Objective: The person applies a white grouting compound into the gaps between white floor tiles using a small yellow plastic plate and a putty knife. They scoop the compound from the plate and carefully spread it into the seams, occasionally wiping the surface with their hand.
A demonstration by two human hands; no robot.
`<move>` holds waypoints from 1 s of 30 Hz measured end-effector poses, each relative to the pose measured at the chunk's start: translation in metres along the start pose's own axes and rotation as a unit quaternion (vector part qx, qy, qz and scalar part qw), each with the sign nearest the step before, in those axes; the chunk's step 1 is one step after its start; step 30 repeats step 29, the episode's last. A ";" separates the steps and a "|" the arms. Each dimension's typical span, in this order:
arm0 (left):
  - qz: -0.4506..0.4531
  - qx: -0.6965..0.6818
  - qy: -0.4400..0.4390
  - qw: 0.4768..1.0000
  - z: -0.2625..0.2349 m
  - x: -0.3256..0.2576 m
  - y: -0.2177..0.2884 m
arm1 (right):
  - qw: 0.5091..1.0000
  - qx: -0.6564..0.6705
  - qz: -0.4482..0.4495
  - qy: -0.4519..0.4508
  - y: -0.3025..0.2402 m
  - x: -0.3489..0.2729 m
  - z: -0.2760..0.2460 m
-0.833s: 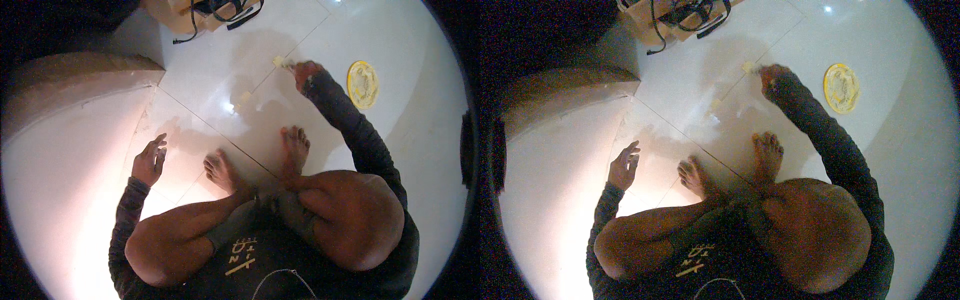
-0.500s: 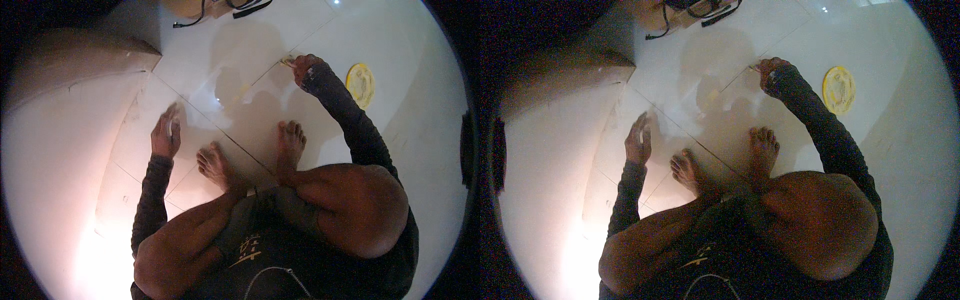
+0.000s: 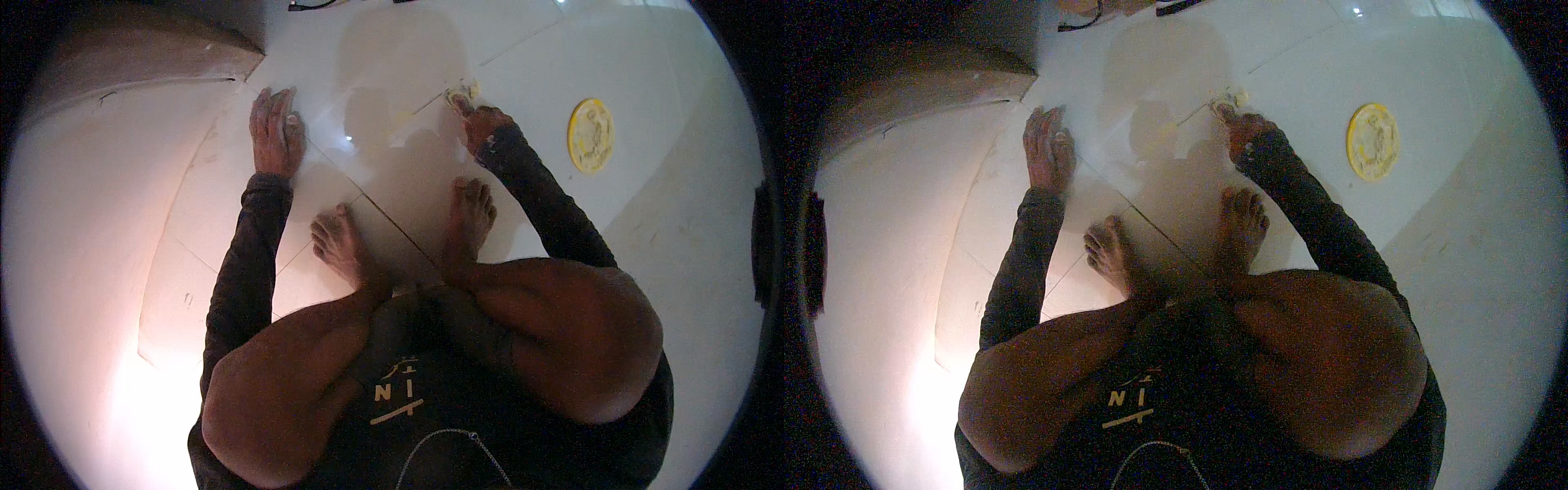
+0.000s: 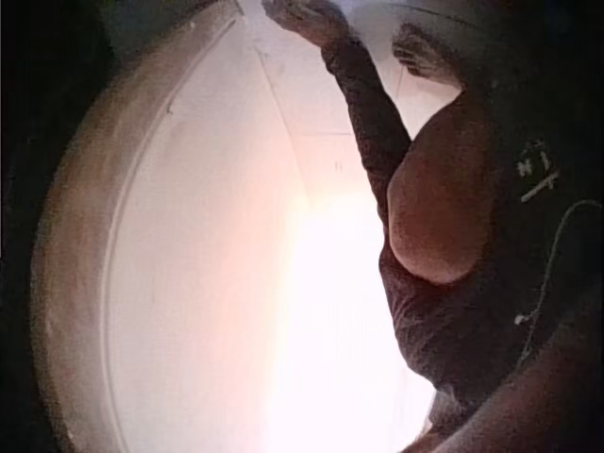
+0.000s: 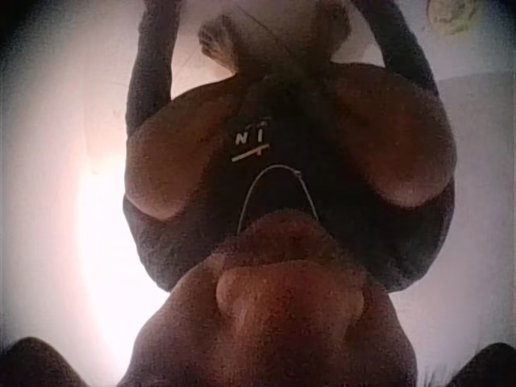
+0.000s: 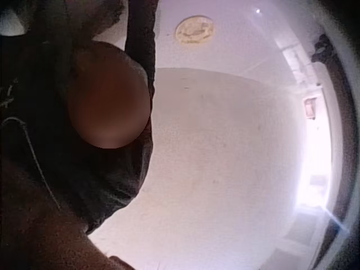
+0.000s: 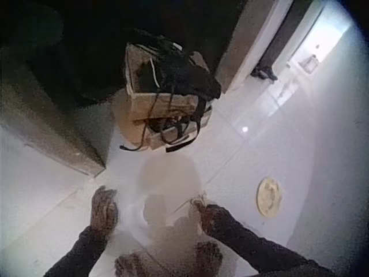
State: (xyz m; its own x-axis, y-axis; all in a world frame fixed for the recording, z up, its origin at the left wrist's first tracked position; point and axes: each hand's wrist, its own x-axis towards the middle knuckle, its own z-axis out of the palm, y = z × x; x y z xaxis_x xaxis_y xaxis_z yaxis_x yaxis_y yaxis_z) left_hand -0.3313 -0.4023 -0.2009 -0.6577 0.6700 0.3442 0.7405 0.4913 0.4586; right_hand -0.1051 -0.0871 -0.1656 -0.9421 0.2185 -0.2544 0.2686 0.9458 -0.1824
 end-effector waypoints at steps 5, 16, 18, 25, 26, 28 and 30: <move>-0.009 0.025 -0.030 0.999 0.005 -0.014 -0.019 | 0.993 0.051 -0.066 -0.080 -0.029 0.017 -0.022; 0.003 0.038 -0.013 0.999 0.006 -0.015 -0.020 | 0.990 0.046 -0.103 -0.081 -0.041 0.007 0.010; -0.009 0.023 0.008 1.000 0.005 -0.022 -0.023 | 0.982 0.072 -0.058 -0.165 -0.045 0.001 0.004; -0.024 -0.019 0.027 0.999 0.017 -0.034 -0.011 | 0.943 0.316 0.101 0.002 0.004 -0.008 -0.041; -0.028 0.006 0.014 0.999 0.021 -0.042 -0.011 | 0.910 0.396 0.094 0.071 0.014 -0.009 -0.044; -0.040 0.013 -0.005 0.999 0.023 -0.050 -0.013 | 0.836 0.514 0.100 0.166 0.024 -0.009 -0.053; -0.048 -0.004 -0.010 0.999 0.022 -0.050 -0.016 | 0.802 0.554 0.113 0.191 0.026 -0.007 -0.061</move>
